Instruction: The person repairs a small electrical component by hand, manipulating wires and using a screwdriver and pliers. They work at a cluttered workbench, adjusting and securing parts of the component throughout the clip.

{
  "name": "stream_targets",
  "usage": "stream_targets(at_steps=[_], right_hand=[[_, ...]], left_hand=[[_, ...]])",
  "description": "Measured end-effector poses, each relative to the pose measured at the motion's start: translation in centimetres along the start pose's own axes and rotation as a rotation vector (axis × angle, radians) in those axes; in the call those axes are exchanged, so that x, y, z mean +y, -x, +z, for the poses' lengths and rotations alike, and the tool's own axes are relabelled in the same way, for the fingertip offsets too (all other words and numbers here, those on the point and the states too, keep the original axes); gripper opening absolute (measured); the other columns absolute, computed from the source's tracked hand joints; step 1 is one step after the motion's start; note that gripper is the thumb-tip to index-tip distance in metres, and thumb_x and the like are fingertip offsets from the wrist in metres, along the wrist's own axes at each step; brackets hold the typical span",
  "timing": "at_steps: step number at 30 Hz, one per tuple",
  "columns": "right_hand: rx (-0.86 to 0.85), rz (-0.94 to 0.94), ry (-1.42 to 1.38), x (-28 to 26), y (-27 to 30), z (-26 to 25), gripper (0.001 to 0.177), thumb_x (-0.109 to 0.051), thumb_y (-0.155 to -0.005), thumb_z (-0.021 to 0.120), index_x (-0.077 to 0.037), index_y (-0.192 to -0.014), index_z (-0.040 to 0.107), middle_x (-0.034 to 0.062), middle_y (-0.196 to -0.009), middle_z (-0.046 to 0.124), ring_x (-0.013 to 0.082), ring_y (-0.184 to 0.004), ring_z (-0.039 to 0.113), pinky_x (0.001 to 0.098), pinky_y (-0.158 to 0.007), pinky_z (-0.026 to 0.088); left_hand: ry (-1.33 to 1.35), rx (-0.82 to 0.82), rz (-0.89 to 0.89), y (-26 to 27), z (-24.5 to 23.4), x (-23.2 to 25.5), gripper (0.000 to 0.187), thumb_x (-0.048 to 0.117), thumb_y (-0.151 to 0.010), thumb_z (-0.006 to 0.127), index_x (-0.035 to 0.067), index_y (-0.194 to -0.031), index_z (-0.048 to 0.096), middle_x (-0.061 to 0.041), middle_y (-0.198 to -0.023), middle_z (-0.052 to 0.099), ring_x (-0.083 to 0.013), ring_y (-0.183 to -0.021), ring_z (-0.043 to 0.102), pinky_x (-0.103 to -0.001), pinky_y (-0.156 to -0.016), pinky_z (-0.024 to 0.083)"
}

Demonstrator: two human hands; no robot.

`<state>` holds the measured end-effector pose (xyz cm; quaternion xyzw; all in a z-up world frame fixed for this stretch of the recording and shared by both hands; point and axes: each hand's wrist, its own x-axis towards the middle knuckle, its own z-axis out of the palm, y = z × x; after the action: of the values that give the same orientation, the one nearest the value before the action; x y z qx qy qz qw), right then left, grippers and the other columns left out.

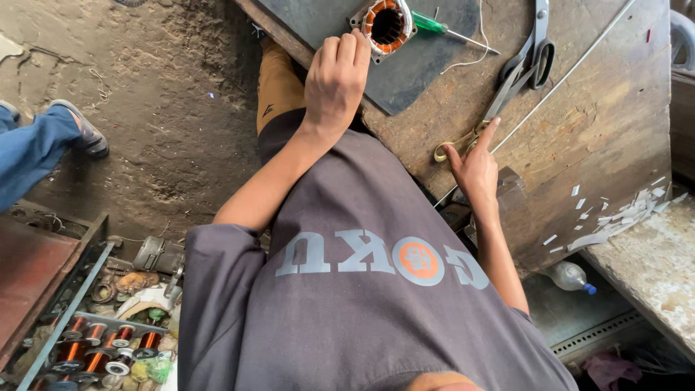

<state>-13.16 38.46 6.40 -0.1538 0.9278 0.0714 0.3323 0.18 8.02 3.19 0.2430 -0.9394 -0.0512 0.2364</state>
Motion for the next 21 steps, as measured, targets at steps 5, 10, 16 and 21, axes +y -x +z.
stream_targets(at_steps=[5, 10, 16, 21], right_hand=[[0.048, 0.001, 0.01, 1.3, -0.5, 1.1, 0.122, -0.058, -0.091, 0.078, 0.006, -0.161, 0.002, 0.0204, -0.086, 0.073, 0.0377, -0.079, 0.072, 0.0471, -0.07, 0.057], [-0.118, 0.117, 0.104, 2.8, -1.6, -1.0, 0.084, -0.054, -0.095, 0.074, -0.005, -0.155, 0.04, 0.0185, -0.092, 0.071, 0.0321, -0.081, 0.072, 0.0448, -0.069, 0.059], [0.288, -0.154, 0.07, 3.6, -3.0, -5.6, 0.047, -0.039, -0.112, 0.067, -0.003, -0.141, 0.058, 0.0177, -0.097, 0.073, 0.0317, -0.089, 0.071, 0.0431, -0.082, 0.055], [0.399, -0.182, 0.129, 2.1, -3.7, -2.3, 0.049, -0.039, -0.106, 0.068, -0.001, -0.135, 0.058, 0.0197, -0.105, 0.071, 0.0351, -0.095, 0.069, 0.0445, -0.082, 0.052]], left_hand=[[0.043, -0.003, 0.096, -0.4, -0.8, -1.2, 0.02, -0.001, -0.093, 0.072, -0.003, -0.112, 0.068, -0.006, -0.096, 0.058, -0.0182, -0.092, 0.059, -0.029, -0.086, 0.059], [0.639, 0.019, -0.116, -0.4, -1.2, -3.7, 0.016, 0.006, -0.096, 0.075, 0.004, -0.111, 0.069, -0.004, -0.103, 0.066, -0.021, -0.095, 0.066, -0.033, -0.084, 0.057], [0.72, 0.007, -0.278, 0.7, -1.3, -2.5, 0.014, 0.009, -0.1, 0.076, 0.007, -0.109, 0.066, -0.003, -0.103, 0.067, -0.0233, -0.093, 0.066, -0.036, -0.082, 0.057], [0.487, -0.022, -0.244, 0.8, 0.0, -1.8, 0.016, 0.015, -0.102, 0.07, 0.008, -0.114, 0.062, -0.006, -0.105, 0.066, -0.0268, -0.096, 0.066, -0.038, -0.081, 0.058]])
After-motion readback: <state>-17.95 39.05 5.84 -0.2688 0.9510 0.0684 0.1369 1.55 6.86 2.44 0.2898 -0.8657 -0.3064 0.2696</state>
